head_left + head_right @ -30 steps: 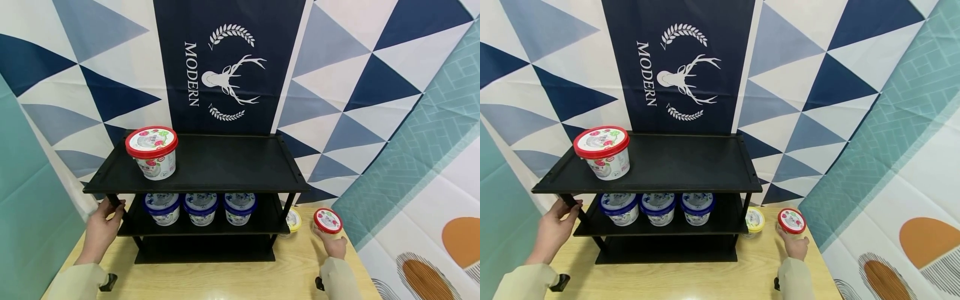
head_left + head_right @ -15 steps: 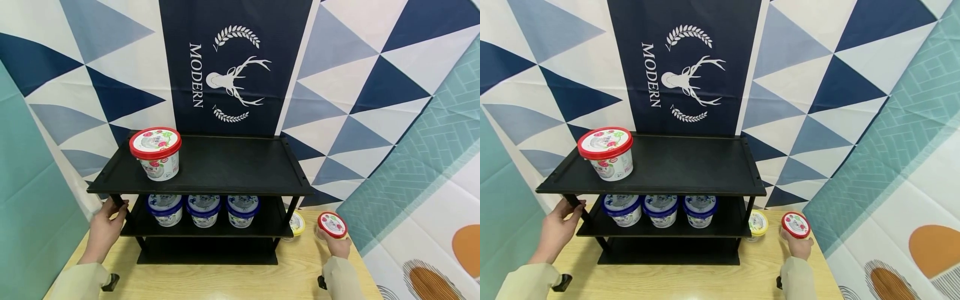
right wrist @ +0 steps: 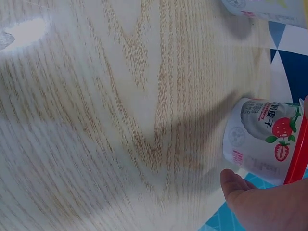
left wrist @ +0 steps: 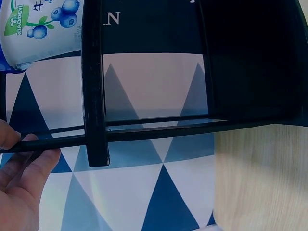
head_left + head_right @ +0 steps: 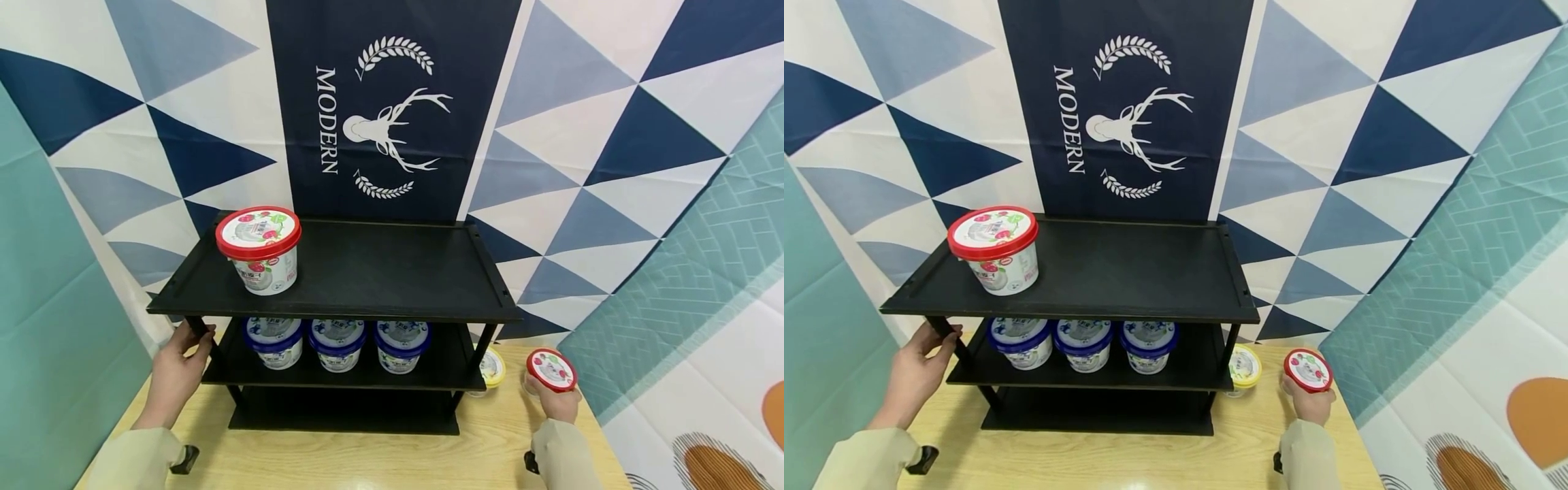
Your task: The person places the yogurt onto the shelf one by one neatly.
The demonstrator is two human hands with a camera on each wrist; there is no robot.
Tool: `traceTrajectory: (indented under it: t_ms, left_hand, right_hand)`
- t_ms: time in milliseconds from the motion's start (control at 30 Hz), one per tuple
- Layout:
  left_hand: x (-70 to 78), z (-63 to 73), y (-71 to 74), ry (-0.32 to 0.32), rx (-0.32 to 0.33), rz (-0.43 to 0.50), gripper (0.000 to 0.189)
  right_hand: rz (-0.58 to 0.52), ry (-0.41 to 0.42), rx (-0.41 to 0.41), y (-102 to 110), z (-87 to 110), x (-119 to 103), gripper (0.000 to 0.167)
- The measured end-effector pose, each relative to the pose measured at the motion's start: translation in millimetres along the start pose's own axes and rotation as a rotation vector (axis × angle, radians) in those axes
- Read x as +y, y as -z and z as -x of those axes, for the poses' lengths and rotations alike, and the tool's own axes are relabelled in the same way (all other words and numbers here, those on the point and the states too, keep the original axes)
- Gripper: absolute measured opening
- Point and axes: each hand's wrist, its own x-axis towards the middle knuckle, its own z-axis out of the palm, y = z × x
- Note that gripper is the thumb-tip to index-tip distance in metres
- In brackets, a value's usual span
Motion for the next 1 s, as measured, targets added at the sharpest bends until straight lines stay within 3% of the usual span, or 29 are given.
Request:
traceTrajectory:
  t_ms: [333,667,1000]
  left_hand:
    - [-2.2,-0.1,-1.7,-0.011,0.005,0.007,0.022]
    - [-1.1,0.1,-2.9,0.0,-0.003,0.007,0.022]
    - [-4.3,-0.7,-4.8,0.016,0.002,-0.016,0.025]
  right_hand:
    - [-0.015,-0.025,-0.016,-1,-5.6,3,0.119]
    - [0.046,0.003,-0.033,-4,-7.7,7,0.114]
    - [-0.031,-0.02,-0.016,-13,-9.0,7,0.112]
